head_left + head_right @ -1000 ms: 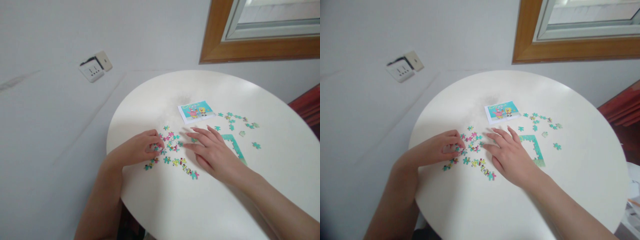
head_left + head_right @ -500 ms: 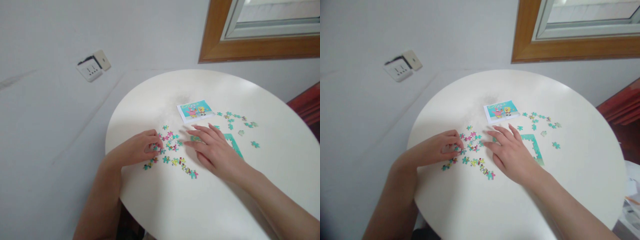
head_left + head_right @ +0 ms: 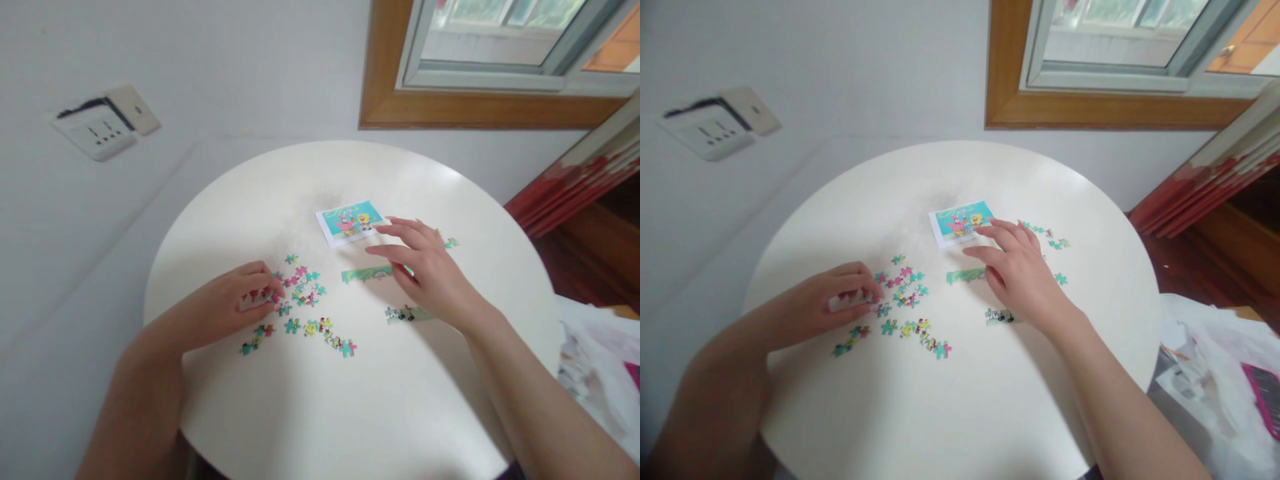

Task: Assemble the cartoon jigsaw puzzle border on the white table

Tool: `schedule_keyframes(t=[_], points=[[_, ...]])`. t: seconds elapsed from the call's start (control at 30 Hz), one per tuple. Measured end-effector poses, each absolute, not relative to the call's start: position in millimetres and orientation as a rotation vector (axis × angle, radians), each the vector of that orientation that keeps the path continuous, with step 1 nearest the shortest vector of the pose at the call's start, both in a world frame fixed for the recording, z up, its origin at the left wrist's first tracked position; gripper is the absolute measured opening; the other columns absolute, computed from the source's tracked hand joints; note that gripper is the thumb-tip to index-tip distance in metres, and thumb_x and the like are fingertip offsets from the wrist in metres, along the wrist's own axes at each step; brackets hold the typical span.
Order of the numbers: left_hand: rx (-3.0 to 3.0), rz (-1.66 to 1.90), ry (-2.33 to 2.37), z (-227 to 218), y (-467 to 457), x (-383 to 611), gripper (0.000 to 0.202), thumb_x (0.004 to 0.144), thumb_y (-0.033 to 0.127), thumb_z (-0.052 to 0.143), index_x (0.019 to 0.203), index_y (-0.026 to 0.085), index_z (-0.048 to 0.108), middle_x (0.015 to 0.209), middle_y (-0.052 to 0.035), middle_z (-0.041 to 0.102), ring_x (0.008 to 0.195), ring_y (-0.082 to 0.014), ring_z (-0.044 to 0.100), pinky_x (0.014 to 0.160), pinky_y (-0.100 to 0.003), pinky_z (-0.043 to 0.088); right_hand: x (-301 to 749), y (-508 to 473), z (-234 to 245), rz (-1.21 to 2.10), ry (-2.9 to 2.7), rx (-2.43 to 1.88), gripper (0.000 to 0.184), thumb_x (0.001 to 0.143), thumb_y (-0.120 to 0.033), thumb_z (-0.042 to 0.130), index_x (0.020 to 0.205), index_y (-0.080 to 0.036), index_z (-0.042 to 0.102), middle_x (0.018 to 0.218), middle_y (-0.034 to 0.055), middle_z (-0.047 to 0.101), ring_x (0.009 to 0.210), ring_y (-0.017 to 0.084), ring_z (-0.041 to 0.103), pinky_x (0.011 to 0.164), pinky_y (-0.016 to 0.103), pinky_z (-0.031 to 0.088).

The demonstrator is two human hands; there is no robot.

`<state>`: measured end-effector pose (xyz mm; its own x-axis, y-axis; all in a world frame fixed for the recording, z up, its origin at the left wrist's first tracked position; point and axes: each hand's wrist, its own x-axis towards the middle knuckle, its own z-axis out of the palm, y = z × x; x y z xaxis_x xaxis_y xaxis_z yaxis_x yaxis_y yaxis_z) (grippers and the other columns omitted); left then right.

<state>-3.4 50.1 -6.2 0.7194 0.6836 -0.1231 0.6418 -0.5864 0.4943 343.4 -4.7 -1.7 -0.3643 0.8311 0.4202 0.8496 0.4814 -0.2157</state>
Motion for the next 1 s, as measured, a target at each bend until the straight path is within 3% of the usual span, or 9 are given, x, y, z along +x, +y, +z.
schedule_keyframes(t=[0.37, 1.0], points=[[2.445, 0.179, 1.020, -9.3, 50.4, -2.5, 0.026, 0.097, 0.035, 0.050, 0.113, 0.023, 0.065, 0.101, -0.0037, 0.057, 0.080, -0.0147, 0.057, 0.074, -0.027, 0.048, 345.1, -5.8, -1.0, -0.070, -2.255, -1.376, 0.044, 0.087, -0.007, 0.050, 0.120, -0.029, 0.069, 0.141, 0.0063, 0.059, 0.139, 0.032, 0.045, 0.114, 0.062, 0.032], [2.448, 0.309, 1.057, -11.9, 49.9, 1.6, 0.020, 0.096, 0.029, 0.051, 0.110, 0.024, 0.064, 0.110, -0.0049, 0.056, 0.092, -0.0172, 0.058, 0.081, -0.029, 0.051, 350.0, -4.3, -2.0, -0.106, -2.226, -1.365, 0.043, 0.085, -0.005, 0.049, 0.114, -0.027, 0.072, 0.137, 0.0074, 0.063, 0.137, 0.032, 0.048, 0.110, 0.062, 0.038]])
